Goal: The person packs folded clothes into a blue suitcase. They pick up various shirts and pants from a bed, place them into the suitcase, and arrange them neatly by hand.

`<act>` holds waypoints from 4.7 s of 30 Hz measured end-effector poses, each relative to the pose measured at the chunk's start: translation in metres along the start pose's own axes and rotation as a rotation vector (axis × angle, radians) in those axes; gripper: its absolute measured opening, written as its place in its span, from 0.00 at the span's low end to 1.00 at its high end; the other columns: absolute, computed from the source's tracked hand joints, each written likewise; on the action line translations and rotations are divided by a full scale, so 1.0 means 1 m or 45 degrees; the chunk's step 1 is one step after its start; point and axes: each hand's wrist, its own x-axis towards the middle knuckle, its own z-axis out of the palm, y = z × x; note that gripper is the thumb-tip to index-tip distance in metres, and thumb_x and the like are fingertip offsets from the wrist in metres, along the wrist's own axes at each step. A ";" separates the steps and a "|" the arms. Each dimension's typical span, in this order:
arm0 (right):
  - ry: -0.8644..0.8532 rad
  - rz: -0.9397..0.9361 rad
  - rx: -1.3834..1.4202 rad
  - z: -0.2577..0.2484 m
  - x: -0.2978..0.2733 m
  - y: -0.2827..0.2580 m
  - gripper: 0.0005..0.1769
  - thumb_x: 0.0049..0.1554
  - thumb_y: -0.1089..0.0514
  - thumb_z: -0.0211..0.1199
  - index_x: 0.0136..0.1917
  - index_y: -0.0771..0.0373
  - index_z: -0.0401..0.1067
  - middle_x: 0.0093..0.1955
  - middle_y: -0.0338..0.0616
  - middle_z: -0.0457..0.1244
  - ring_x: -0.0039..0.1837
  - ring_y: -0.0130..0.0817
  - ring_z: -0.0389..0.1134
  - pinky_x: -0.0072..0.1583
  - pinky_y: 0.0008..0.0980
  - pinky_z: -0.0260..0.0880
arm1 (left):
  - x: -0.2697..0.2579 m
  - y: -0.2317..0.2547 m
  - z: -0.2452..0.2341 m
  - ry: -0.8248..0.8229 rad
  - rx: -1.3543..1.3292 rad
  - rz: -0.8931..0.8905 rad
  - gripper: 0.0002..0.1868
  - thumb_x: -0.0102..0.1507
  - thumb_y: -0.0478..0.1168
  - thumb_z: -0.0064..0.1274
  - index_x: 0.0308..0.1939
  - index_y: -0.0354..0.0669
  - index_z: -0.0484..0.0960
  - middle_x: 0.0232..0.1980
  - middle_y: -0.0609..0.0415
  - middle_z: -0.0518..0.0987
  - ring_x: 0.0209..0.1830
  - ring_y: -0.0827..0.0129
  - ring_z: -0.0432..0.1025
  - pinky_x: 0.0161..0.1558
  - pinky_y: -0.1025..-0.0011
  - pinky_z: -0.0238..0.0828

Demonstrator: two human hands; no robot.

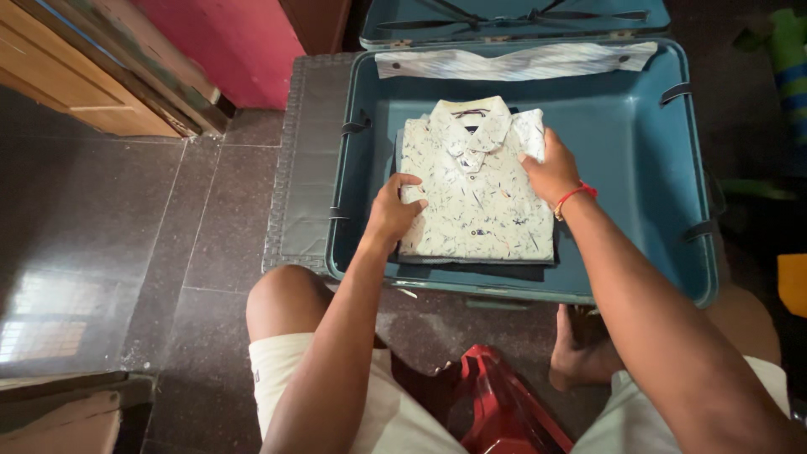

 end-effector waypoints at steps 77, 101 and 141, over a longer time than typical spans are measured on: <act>-0.324 -0.703 -0.561 -0.043 -0.088 -0.143 0.39 0.45 0.62 0.68 0.70 0.54 0.63 0.75 0.52 0.58 0.54 0.55 0.73 0.50 0.47 0.75 | 0.008 0.026 0.011 -0.184 -1.129 -0.677 0.20 0.66 0.50 0.31 0.53 0.48 0.74 0.57 0.51 0.74 0.56 0.60 0.68 0.61 0.46 0.61; -0.137 -0.409 -0.755 -0.030 -0.089 -0.156 0.30 0.44 0.58 0.65 0.63 0.57 0.73 0.38 0.60 0.70 0.39 0.59 0.73 0.45 0.52 0.74 | -0.004 0.014 0.024 0.012 -1.694 -0.780 0.32 0.62 0.47 0.35 0.62 0.25 0.70 0.67 0.30 0.70 0.71 0.36 0.62 0.71 0.31 0.49; -0.289 -0.498 -0.063 -0.020 -0.103 -0.147 0.22 0.56 0.56 0.64 0.63 0.59 0.73 0.51 0.47 0.74 0.50 0.38 0.77 0.52 0.35 0.76 | 0.052 -0.035 -0.013 0.161 0.548 -0.356 0.42 0.50 0.66 0.65 0.46 0.26 0.84 0.45 0.31 0.83 0.49 0.45 0.80 0.52 0.58 0.77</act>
